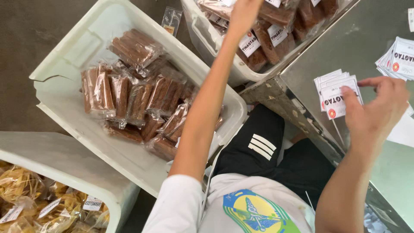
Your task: The person repeatedly picks up pre-packaged food items from a white bin, applies a printed label to the front of each package, and places the labeled package into a second bin. The process is repeated for multiple items in a continuous loop.
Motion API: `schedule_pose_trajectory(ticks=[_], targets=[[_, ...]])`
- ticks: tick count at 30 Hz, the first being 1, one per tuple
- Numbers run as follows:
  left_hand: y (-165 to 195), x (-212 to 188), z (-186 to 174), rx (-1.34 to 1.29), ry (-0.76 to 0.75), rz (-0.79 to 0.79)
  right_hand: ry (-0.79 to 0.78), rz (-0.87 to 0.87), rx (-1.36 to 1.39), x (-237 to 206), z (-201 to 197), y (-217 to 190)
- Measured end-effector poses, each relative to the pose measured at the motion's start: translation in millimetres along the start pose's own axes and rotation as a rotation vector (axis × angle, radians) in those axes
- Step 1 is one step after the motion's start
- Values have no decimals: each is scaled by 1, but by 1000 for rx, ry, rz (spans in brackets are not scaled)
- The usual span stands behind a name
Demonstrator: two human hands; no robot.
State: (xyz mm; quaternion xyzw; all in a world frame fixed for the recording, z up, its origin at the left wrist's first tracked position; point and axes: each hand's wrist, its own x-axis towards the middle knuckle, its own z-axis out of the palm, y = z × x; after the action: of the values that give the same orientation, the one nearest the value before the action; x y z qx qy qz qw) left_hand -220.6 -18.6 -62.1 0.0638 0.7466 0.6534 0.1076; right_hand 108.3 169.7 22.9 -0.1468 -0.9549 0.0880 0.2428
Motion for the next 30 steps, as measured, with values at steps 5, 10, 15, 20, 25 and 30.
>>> schedule_pose_trajectory(ticks=[5, 10, 15, 20, 25, 30], targets=[[20, -179, -3, -249, -236, 664, 80, 262, 803, -15, 2, -18], [25, -272, -40, -253, -143, 404, -258, 207, 1219, -37, 39, -79], [7, -287, -87, -48, 127, 336, -532, 284, 1449, -40, 87, -126], [-19, -293, -111, 3, 127, 269, -768, 246, 1529, -36, 119, -137], [-31, -304, -122, -50, 159, 200, -847, -53, 1319, -34, 127, -146], [-45, -310, -130, 2, 199, 144, -788, -223, 1016, -32, 130, -175]])
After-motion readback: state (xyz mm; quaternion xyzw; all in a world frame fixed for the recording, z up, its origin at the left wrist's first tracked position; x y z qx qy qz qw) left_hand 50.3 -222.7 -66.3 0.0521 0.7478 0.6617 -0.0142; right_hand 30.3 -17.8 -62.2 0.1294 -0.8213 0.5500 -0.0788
